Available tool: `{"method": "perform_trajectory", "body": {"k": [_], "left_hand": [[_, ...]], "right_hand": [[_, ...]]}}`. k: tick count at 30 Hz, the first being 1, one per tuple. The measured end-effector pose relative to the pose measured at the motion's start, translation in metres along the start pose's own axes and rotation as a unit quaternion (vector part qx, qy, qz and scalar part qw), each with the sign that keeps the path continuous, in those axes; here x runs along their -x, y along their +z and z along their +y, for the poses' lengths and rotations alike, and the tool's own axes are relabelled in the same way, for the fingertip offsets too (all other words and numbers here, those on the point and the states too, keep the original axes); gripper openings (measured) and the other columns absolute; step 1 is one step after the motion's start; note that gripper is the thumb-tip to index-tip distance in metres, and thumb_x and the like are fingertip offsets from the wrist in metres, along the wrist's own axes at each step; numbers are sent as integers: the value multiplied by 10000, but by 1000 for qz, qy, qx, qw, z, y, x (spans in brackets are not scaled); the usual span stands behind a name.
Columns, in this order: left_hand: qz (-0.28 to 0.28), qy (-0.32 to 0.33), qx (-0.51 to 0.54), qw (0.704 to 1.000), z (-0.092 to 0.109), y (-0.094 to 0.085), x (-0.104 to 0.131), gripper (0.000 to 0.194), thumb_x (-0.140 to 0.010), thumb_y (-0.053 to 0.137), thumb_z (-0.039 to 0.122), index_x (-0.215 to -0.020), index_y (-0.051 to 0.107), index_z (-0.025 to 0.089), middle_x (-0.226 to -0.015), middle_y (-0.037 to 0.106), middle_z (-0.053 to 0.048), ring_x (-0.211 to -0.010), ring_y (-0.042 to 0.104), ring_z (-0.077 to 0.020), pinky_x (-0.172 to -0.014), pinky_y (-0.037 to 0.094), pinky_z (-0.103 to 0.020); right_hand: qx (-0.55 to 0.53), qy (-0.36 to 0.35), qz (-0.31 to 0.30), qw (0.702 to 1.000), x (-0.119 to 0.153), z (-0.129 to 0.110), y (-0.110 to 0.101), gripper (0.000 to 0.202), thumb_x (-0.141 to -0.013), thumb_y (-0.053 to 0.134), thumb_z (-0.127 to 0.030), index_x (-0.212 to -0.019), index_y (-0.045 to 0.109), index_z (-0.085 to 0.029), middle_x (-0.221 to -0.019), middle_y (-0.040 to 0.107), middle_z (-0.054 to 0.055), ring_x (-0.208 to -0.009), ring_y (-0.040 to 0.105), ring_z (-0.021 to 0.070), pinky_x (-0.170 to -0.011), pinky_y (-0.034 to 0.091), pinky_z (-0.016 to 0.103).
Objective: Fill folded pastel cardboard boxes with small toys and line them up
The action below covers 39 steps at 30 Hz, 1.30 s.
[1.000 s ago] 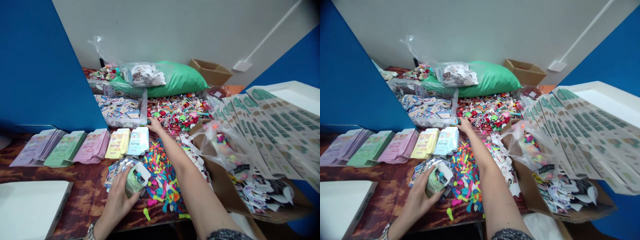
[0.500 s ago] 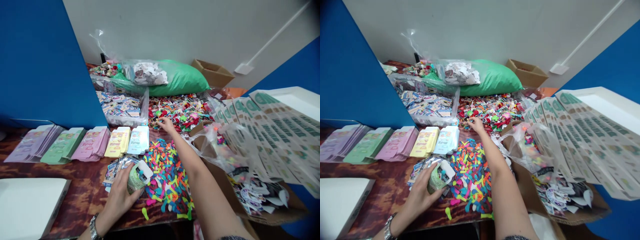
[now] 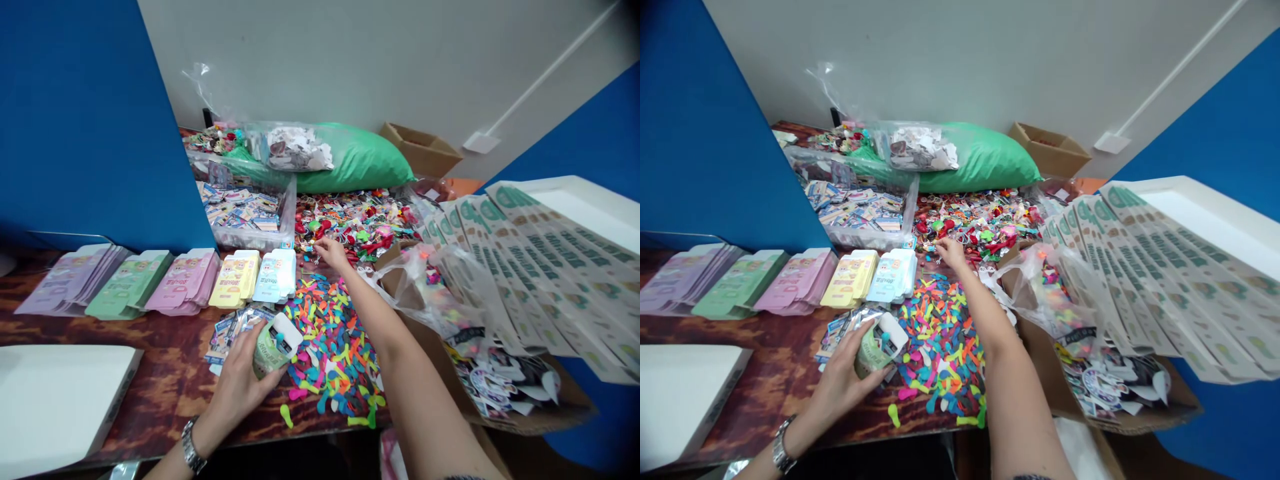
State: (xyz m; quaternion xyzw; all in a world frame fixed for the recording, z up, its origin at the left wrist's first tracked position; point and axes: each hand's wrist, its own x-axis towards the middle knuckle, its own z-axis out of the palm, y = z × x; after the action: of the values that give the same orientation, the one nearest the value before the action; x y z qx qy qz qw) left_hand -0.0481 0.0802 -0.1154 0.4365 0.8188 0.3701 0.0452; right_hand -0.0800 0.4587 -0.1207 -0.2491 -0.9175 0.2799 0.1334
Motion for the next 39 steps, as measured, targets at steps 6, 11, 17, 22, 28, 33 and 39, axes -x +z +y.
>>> {"method": "perform_trajectory", "body": {"k": [6, 11, 17, 22, 28, 33, 39], "left_hand": [[1, 0, -2, 1000, 1, 1, 2, 758, -801, 673, 449, -1421, 337, 172, -1316, 553, -159, -1216, 554, -300, -982, 500, -441], [0, -5, 0, 1000, 1, -1, 4, 759, -803, 676, 447, -1425, 327, 185, -1312, 551, -159, -1209, 557, -300, -985, 499, -457], [21, -7, 2, 1000, -1, -2, 4, 729, -804, 671, 423, -1410, 344, 182, -1317, 549, -154, -1222, 544, -296, -1011, 479, -464], [45, -41, 10, 998, -6, -2, -2, 725, -777, 695, 456, -1372, 407, 157, -1263, 581, -156, -1165, 579, -293, -978, 495, -443], [58, -79, 21, 995, -4, -1, -10, 741, -734, 728, 480, -1336, 464, 137, -1218, 604, -147, -1139, 581, -300, -987, 476, -446], [58, -74, 36, 995, 2, -1, -4, 727, -751, 715, 462, -1355, 446, 160, -1221, 593, -131, -1151, 570, -288, -996, 467, -433], [57, -70, 73, 993, 4, -1, 8, 749, -742, 723, 469, -1363, 435, 165, -1278, 572, -135, -1206, 540, -285, -1033, 444, -431]], "right_hand": [[130, -25, -62, 989, -5, -11, 14, 531, -829, 684, -260, -1337, 547, -185, -1257, 584, 131, -1109, 578, 228, -959, 432, 304], [203, -20, -96, 974, -7, -15, 21, 324, -890, 592, -245, -1205, 626, -178, -1172, 612, 134, -1085, 581, 242, -935, 438, 320], [225, -26, -74, 971, 5, -26, 11, 337, -919, 557, -281, -1221, 590, -136, -1167, 592, 169, -1040, 592, 256, -887, 465, 342], [182, -88, -38, 979, 41, -60, -24, 328, -952, 532, -306, -1241, 576, -159, -1135, 588, 115, -1025, 586, 199, -923, 456, 302], [47, -375, -23, 926, 128, -128, -50, 231, -930, 582, -278, -1130, 613, -168, -1037, 585, 89, -954, 584, 180, -825, 491, 269], [151, -412, -95, 894, 170, -159, -35, 172, -955, 490, -186, -1078, 610, -180, -1006, 609, 80, -836, 580, 160, -702, 479, 245], [39, -430, -106, 896, 176, -166, -29, 203, -959, 495, -169, -1149, 563, -159, -960, 659, 71, -878, 608, 162, -789, 485, 255]]}}
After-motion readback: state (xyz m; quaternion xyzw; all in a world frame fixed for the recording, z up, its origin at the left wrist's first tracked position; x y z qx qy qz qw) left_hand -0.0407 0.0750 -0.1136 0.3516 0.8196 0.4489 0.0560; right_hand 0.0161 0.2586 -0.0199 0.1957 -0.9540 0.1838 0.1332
